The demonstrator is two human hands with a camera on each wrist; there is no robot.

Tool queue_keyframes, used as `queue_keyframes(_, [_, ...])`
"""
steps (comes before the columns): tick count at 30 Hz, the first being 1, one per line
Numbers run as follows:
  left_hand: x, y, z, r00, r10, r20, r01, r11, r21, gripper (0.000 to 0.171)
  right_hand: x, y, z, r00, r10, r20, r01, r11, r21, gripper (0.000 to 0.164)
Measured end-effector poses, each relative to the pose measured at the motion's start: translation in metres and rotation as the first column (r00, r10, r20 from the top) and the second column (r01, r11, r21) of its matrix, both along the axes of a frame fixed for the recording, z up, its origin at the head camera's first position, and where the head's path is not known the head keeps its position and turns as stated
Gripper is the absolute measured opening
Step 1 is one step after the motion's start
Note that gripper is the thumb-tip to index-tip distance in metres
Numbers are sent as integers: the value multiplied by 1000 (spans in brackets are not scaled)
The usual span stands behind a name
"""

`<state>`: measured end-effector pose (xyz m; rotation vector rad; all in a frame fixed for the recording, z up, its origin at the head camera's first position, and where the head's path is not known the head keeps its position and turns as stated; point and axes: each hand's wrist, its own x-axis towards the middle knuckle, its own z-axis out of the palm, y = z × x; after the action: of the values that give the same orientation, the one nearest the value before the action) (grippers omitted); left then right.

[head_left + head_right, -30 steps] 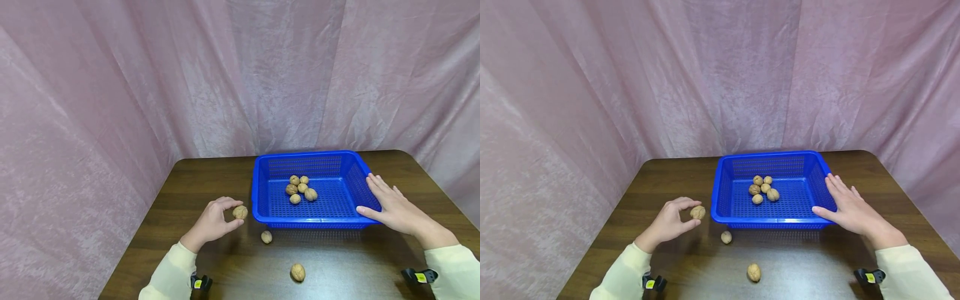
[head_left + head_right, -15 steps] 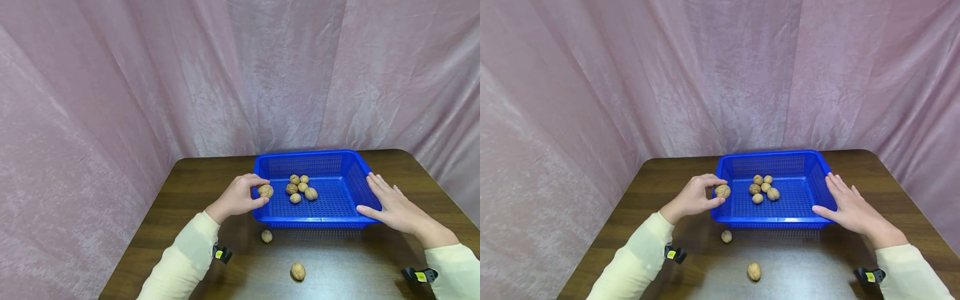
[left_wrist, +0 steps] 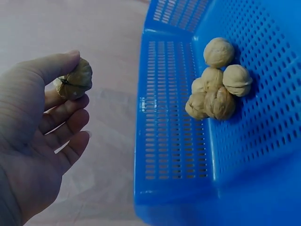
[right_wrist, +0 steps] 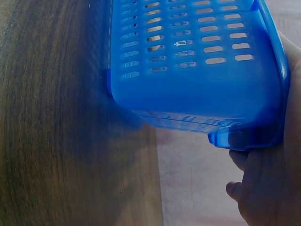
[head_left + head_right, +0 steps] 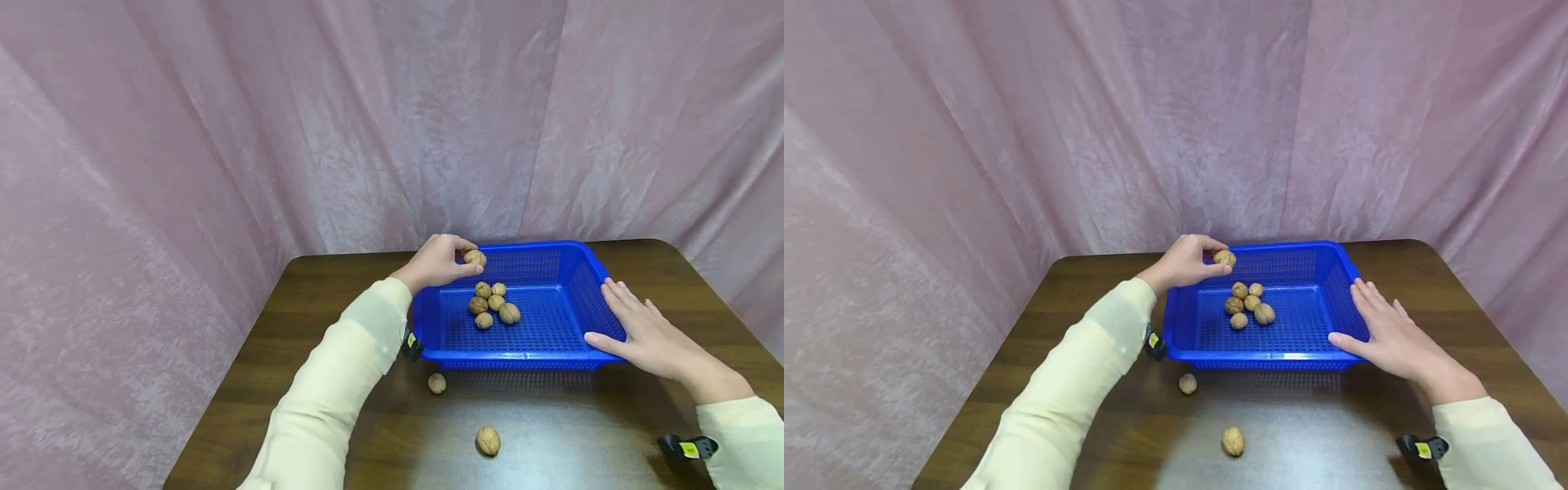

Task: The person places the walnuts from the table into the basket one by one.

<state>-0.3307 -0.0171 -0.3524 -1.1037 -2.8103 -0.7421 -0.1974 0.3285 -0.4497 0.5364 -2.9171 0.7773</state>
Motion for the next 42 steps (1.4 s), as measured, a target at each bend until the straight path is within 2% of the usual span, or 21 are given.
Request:
queue_keyframes(5, [-14, 19, 0, 998, 19, 53, -17, 999, -42, 40, -1, -5, 4, 1000, 13, 2, -13, 1000, 6, 94])
queue_keyframes(10, [-20, 48, -4, 990, 31, 141, -20, 997, -81, 47, 1, -3, 5, 1000, 25, -15, -24, 1000, 18, 94])
queue_keyframes(14, [-23, 71, -16, 985, 47, 164, -28, 993, -114, 49, 5, -1, 3, 1000, 16, -11, -16, 1000, 13, 94])
queue_keyframes(18, [-26, 83, -30, 984, 63, 167, -36, 987, -157, 48, 9, 2, 1, 1000, 7, -8, -7, 1000, 2, 94])
queue_keyframes(24, [-28, 79, -55, 966, 126, 227, -81, 977, -200, 39, 13, 2, -3, 1000, 0, -2, 0, 1000, -8, 95])
queue_keyframes(28, [-27, 75, -62, 960, 140, 242, -87, 972, -218, 40, 13, 3, -3, 1000, 4, -7, -4, 1000, -9, 95])
queue_keyframes(31, [-28, 76, -63, 964, 130, 233, -74, 969, -235, 39, 14, 3, -4, 1000, 8, -19, -8, 1000, -8, 94])
queue_keyframes(35, [-30, 79, -71, 974, 112, 195, -55, 960, -276, 34, 17, -1, -7, 1000, 13, -17, -13, 1000, -9, 93])
queue_keyframes(42, [-32, 85, -88, 967, 137, 214, -64, 946, -318, 38, 20, -6, -9, 1000, 5, -3, -5, 1000, -11, 93])
